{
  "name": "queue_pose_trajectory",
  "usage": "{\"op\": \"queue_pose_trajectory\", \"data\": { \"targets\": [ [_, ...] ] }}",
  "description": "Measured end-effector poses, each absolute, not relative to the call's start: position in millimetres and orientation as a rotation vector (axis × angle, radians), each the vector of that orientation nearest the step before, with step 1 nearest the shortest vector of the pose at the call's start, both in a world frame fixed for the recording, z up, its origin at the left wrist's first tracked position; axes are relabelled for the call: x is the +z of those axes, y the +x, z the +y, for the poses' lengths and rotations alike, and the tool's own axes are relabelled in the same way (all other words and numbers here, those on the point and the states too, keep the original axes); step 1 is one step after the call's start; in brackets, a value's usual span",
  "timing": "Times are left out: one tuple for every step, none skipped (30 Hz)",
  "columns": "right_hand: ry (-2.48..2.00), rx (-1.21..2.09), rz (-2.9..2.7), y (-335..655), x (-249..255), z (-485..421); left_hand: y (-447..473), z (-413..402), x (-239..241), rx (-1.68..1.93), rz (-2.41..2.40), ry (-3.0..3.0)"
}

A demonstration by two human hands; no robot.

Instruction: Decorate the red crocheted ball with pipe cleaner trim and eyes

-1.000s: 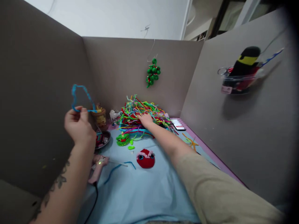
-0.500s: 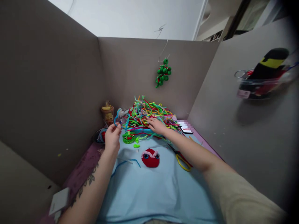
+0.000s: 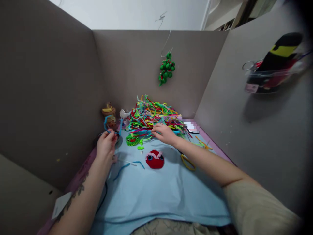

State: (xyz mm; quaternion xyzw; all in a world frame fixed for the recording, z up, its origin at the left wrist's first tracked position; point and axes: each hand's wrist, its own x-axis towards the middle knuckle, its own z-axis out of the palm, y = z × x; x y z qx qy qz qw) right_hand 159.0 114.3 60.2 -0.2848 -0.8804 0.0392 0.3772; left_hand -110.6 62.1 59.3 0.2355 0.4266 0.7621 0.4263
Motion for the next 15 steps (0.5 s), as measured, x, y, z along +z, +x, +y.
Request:
{"op": "queue_pose_trajectory", "data": {
  "targets": [
    [-0.762, 0.141, -2.228, 157, 59, 112, -112, 62, 63, 1.952, 1.064, 0.616],
    [-0.796, 0.189, -2.207, 154, 59, 108, -110, 61, 66, 1.97, 1.053, 0.665],
    [-0.822, 0.237, -2.2, 149, 58, 102, -105, 60, 68, 1.943, 1.038, 0.732],
    [-0.842, 0.277, -2.21, 143, 57, 96, -98, 58, 70, 1.887, 1.025, 0.793],
    [-0.85, 0.308, -2.243, 136, 56, 89, -88, 55, 70, 1.812, 1.011, 0.847],
    [-0.85, 0.321, -2.287, 128, 55, 83, -77, 52, 70, 1.731, 0.996, 0.887],
    [-0.854, 0.306, -2.321, 120, 55, 78, -67, 49, 68, 1.639, 0.98, 0.917],
    [-0.866, 0.264, -2.338, 114, 54, 75, -58, 47, 66, 1.556, 0.966, 0.946],
    [-0.88, 0.206, -2.356, 109, 53, 74, -51, 45, 63, 1.492, 0.963, 0.986],
    [-0.898, 0.144, -2.373, 107, 53, 75, -48, 44, 60, 1.457, 0.98, 1.038],
    [-0.923, 0.088, -2.39, 107, 52, 78, -48, 43, 57, 1.431, 1.022, 1.124],
    [-0.956, 0.046, -2.408, 108, 52, 82, -50, 42, 53, 1.4, 1.098, 1.249],
    [-1.001, 0.02, -2.417, 112, 53, 87, -56, 41, 50, 1.348, 1.203, 1.407],
    [-1.053, 0.011, -2.415, 117, 53, 91, -63, 40, 45, 1.248, 1.324, 1.593],
    [-1.103, 0.016, -2.402, 122, 54, 95, -70, 38, 41, 1.095, 1.45, 1.782]
  ]
}}
